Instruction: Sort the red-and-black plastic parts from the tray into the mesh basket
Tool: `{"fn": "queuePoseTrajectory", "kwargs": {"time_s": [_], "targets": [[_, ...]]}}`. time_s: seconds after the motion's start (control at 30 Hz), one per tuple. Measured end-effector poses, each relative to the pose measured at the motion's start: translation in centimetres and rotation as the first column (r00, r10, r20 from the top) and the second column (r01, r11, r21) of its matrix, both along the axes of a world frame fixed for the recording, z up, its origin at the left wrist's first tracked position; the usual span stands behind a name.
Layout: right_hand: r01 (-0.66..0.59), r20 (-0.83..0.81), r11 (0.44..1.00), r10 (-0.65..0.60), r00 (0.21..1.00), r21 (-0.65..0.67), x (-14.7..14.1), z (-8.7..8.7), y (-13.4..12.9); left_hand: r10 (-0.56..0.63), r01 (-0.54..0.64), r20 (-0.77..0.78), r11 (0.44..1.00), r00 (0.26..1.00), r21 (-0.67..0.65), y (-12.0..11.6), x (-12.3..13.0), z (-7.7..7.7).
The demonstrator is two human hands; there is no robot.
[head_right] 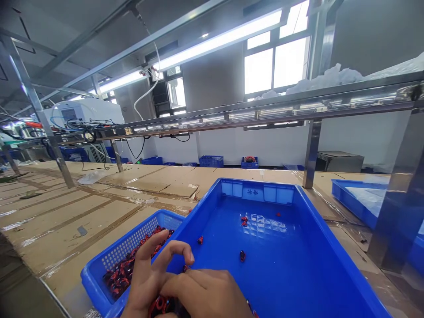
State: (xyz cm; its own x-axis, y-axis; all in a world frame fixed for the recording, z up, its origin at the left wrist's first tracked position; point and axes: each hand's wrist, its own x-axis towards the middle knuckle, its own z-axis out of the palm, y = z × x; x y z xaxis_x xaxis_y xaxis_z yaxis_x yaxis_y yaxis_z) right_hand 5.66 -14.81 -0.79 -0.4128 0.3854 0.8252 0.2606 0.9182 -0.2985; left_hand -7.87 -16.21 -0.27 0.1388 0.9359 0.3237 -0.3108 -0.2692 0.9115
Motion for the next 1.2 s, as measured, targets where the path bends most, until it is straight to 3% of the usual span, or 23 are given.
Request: {"fn": "queuePoseTrajectory", "kwargs": {"time_s": [0.1,0.2,0.33,0.47,0.67,0.77,0.87,0.97,1.2], "targets": [[0.051,-0.047,0.991,-0.045,0.998,0.127,-0.1,0.2,0.0,0.007,-0.012,-0.06,0.996,0.998,-0.084,0.6,-0.3,0.1],[0.121,-0.025,0.971,-0.118,0.993,0.207,0.5,1.1,-0.5,0.016,-0.018,-0.052,0.999,0.999,-0.037,0.7,-0.5,0.2],[0.159,0.124,0.974,-0.18,0.976,0.16,2.1,2.7,-1.2,0.089,-0.097,-0.052,0.983,0.995,-0.157,0.6,-0.6,0.6],[0.191,0.131,0.97,-0.212,0.969,0.152,2.8,3.3,-0.9,0.105,-0.094,0.016,0.94,0.994,-0.328,0.9,-0.9,1.3],[0.168,0.175,0.985,-0.159,0.972,-0.039,3.3,3.2,0.1,0.126,0.034,0.288,0.869,0.949,-0.493,1.0,-1.7,2.3],[0.243,0.207,0.949,-0.201,0.957,-0.203,3.9,3.2,1.0,0.145,0.12,0.431,0.839,0.891,-0.531,0.9,-2.1,2.7],[0.327,0.258,0.902,-0.257,0.931,-0.281,4.4,3.1,2.2,0.108,0.237,0.539,0.814,0.835,-0.53,0.8,-2.3,2.8],[0.374,0.312,0.876,-0.278,0.908,-0.306,4.8,2.9,3.2,0.092,0.228,0.549,0.844,0.831,-0.486,0.5,-2.4,2.7],[0.415,0.416,0.849,-0.264,0.87,-0.327,4.9,2.0,3.9,0.065,0.117,0.44,0.92,0.896,-0.374,0.2,-2.0,2.2]]}}
